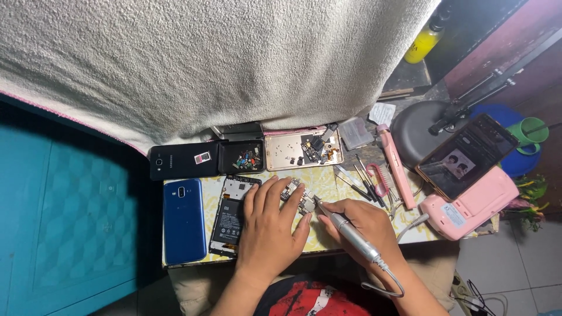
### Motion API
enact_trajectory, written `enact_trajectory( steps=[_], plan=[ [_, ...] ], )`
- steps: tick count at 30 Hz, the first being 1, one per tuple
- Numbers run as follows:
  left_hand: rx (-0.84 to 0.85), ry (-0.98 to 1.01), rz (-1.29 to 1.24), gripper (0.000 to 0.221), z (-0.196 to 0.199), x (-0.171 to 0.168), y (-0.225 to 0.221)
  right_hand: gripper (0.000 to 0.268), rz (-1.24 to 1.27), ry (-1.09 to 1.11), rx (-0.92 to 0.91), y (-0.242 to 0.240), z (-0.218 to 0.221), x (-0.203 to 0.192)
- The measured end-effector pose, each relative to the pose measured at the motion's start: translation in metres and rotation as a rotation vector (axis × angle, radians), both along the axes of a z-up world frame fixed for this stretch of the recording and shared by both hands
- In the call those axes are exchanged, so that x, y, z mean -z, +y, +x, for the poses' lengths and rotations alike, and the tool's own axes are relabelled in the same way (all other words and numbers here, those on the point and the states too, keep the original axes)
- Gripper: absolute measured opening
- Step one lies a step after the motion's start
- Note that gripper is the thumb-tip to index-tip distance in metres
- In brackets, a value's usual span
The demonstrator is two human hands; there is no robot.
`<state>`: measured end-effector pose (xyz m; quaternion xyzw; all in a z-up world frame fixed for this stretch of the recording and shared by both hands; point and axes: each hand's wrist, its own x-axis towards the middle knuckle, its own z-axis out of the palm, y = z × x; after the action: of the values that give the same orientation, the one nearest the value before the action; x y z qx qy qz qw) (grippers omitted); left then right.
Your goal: Using a handheld rotary tool to grind or cut a small electronic circuit board component.
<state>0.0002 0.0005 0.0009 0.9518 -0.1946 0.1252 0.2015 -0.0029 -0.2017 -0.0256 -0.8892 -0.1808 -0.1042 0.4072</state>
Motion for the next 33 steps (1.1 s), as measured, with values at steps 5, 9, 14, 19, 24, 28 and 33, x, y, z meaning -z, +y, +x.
enact_trajectory(
  steps=[5, 9, 14, 19, 24, 28, 33],
  plan=[
    [0.007, 0.004, -0.004, 0.044, -0.0012, -0.0001, 0.0000, 0.023, 0.004, 0.017, 0.012, -0.0003, -0.0019, 0.0014],
    [0.002, -0.004, 0.001, 0.044, -0.0002, -0.0005, -0.0001, 0.022, 0.002, 0.024, 0.022, -0.0002, -0.0009, 0.0029],
    [0.002, -0.005, -0.001, 0.044, -0.0001, -0.0007, 0.0004, 0.022, 0.003, -0.005, 0.005, 0.0005, 0.0001, 0.0016],
    [0.001, -0.003, -0.002, 0.044, 0.0005, -0.0004, 0.0004, 0.023, 0.021, 0.016, 0.001, 0.0004, 0.0010, 0.0012],
    [0.005, 0.008, -0.003, 0.044, -0.0008, -0.0006, 0.0001, 0.022, 0.016, 0.005, 0.015, 0.0005, -0.0010, 0.0015],
    [0.002, 0.000, 0.002, 0.044, -0.0002, -0.0006, 0.0002, 0.023, 0.009, -0.017, 0.028, 0.0019, -0.0004, 0.0013],
    [0.004, 0.001, -0.007, 0.043, -0.0004, -0.0014, 0.0001, 0.023, 0.007, 0.033, 0.029, -0.0009, -0.0020, 0.0044]
  ],
)
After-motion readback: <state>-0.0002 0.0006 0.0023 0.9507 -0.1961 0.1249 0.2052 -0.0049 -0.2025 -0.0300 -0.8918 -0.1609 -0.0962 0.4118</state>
